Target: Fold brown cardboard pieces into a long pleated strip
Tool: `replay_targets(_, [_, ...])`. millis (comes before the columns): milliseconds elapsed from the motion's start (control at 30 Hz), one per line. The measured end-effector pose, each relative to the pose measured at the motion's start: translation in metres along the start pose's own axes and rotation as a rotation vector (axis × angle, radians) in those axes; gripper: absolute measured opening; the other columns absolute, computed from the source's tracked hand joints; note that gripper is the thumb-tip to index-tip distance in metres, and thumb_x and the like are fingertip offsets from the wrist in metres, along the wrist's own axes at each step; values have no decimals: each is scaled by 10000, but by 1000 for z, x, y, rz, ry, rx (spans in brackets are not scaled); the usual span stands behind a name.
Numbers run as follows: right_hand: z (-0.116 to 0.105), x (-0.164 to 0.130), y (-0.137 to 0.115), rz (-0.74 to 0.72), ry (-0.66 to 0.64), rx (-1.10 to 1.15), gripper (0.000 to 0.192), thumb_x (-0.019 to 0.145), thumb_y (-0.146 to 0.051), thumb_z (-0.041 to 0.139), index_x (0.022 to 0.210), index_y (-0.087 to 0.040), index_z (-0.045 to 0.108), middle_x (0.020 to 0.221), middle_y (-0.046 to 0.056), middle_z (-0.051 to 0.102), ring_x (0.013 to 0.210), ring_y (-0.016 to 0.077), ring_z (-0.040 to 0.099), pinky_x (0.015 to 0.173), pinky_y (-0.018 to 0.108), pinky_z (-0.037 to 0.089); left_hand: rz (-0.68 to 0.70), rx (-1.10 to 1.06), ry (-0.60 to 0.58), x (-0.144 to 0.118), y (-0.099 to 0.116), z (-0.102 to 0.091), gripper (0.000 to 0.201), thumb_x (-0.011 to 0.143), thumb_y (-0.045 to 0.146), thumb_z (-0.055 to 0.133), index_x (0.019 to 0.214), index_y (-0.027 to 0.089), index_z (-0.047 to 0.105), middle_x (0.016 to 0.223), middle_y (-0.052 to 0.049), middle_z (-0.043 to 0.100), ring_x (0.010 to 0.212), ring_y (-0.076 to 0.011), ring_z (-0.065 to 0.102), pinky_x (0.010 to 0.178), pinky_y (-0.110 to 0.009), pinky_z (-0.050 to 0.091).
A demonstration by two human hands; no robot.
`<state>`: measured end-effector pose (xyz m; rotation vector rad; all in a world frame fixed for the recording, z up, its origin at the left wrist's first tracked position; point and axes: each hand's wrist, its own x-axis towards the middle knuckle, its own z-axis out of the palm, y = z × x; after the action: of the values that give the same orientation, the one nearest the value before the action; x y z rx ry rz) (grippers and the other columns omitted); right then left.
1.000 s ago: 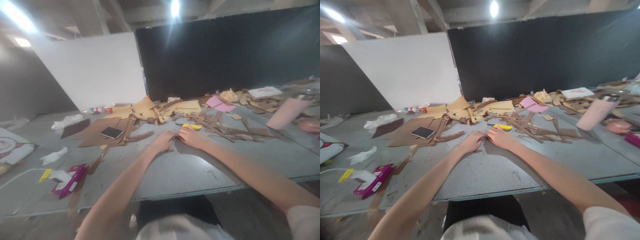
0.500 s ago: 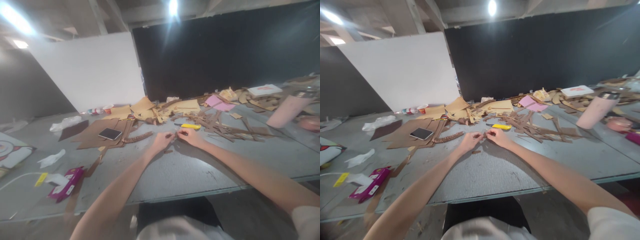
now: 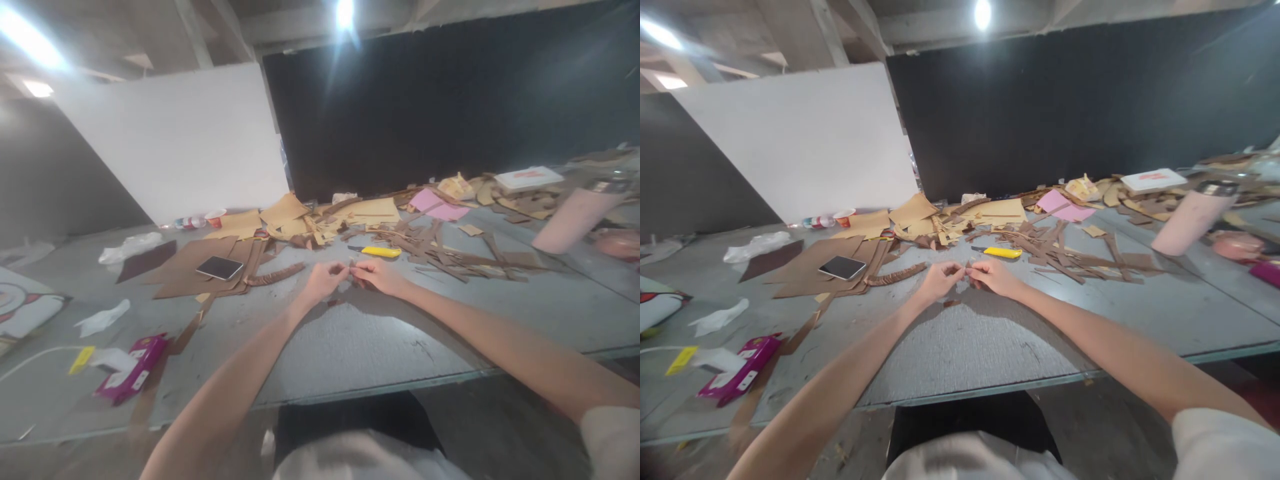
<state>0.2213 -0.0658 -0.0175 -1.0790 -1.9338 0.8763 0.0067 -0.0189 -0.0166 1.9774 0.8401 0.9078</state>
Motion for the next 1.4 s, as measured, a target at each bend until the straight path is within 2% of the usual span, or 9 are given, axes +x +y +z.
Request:
replay_targets(167, [1, 0, 2, 11, 34, 11, 580, 1069, -650, 433, 756, -202, 627, 678, 15, 635, 615, 164, 531, 625, 293, 371, -7, -37, -3, 1, 3, -1, 380, 892, 532, 662, 784, 177, 740, 780, -38, 748, 741, -170, 666, 740, -267, 510])
replay_targets(267, [0, 0, 2, 5, 51, -23, 558, 1064, -633, 467, 735, -202, 596, 686, 6, 610, 633, 163, 522, 634, 289, 367, -25, -31, 15, 1, 3, -2, 406, 884, 564, 673, 789, 176, 741, 770, -40, 745, 734, -174, 665, 726, -274, 509])
replay_targets(567, [2, 1, -1, -46, 106, -150, 523, 1087, -561, 443, 716, -209, 555, 699, 3, 609, 690, 173, 545, 694, 291, 387, -31, -68, 23, 3, -7, -2, 398, 906, 571, 680, 850, 186, 764, 799, -52, 752, 751, -184, 683, 746, -302, 540])
replay_targets(667, [3, 2, 3, -9, 223, -134, 499, 1084, -549, 431, 729, -218, 547, 707, 9, 602, 711, 189, 562, 706, 308, 394, -32, -19, 40, 3, -12, -3, 393, 923, 564, 666, 853, 190, 767, 808, -53, 760, 766, -191, 695, 760, -307, 552])
replay_targets(767, [3, 2, 5, 15, 327, -75, 421, 1058, -551, 469, 831, -221, 596, 729, 5, 586, 701, 192, 544, 685, 309, 401, -40, 44, 49, 4, -16, -4, 413, 931, 568, 646, 838, 183, 765, 806, -48, 767, 757, -194, 697, 750, -303, 545])
replay_targets(900, [2, 1, 3, 1, 279, -9, 415, 1038, -553, 498, 986, -202, 713, 788, 23, 619, 712, 191, 549, 657, 301, 406, -53, 81, 36, 3, -15, -4, 404, 933, 555, 635, 877, 183, 783, 812, -48, 778, 757, -194, 699, 726, -284, 521])
replay_targets(1200, [3, 2, 4, 10, 259, 2, 341, 1005, -477, 557, 1025, -192, 745, 942, 53, 724, 787, 198, 600, 707, 299, 431, -46, 80, 2, 2, -14, -4, 408, 937, 546, 624, 881, 179, 793, 834, -53, 790, 779, -202, 707, 750, -289, 508])
replay_targets(1400, [0, 4, 5, 55, 183, 57, 357, 994, -477, 542, 997, -188, 752, 719, 0, 595, 655, 175, 524, 648, 296, 401, -115, 85, 35, 3, -18, -4, 471, 916, 609, 659, 861, 174, 830, 805, -63, 790, 716, -192, 684, 680, -291, 503])
